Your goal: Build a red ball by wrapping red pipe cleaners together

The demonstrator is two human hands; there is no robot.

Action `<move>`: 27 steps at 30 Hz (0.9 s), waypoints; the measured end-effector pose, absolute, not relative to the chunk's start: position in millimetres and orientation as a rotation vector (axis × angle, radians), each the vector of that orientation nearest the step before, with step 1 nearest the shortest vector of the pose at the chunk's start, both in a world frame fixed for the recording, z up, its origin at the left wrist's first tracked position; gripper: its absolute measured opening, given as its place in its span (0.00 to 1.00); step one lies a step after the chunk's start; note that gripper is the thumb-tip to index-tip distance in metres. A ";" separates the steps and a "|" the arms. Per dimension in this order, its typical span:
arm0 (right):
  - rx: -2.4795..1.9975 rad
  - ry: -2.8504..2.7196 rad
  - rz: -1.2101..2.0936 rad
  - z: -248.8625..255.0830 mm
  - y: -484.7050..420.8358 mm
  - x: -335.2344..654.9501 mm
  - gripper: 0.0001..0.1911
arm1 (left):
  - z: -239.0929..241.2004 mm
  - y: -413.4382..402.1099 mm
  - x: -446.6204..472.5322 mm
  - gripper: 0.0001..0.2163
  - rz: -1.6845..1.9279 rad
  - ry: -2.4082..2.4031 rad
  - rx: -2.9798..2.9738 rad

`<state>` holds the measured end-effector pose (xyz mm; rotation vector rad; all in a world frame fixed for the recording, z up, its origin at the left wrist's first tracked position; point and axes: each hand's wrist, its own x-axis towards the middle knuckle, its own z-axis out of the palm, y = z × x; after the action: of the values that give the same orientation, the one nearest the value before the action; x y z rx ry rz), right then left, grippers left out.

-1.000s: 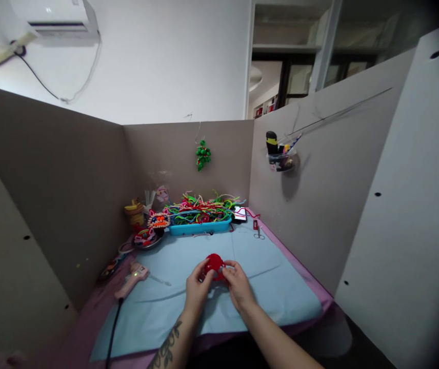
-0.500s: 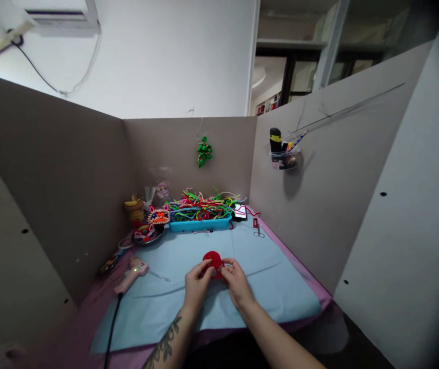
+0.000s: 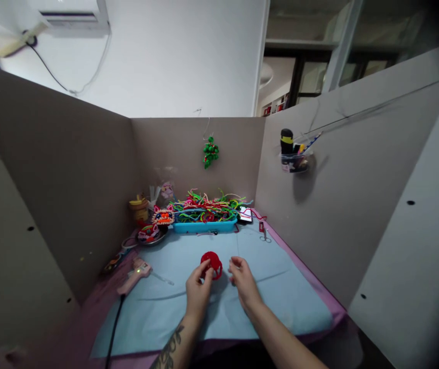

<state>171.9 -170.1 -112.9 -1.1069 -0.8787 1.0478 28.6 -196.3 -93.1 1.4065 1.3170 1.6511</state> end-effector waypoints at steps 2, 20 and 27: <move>-1.136 -0.980 0.898 -104.6 -148.3 175.0 0.16 | -96.0 -195.4 27.0 0.16 1.667 1.310 1.356; -1.676 -1.886 0.345 -53.4 48.3 121.4 0.19 | -107.1 -201.5 21.4 0.16 1.506 1.295 1.347; -1.672 -2.007 0.261 -48.1 47.9 110.8 0.20 | -108.4 -202.3 21.9 0.16 1.519 1.287 1.346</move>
<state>110.8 47.9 -48.1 -1.6720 -2.0067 0.2609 21.9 -202.3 -108.4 1.3455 1.2867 1.5190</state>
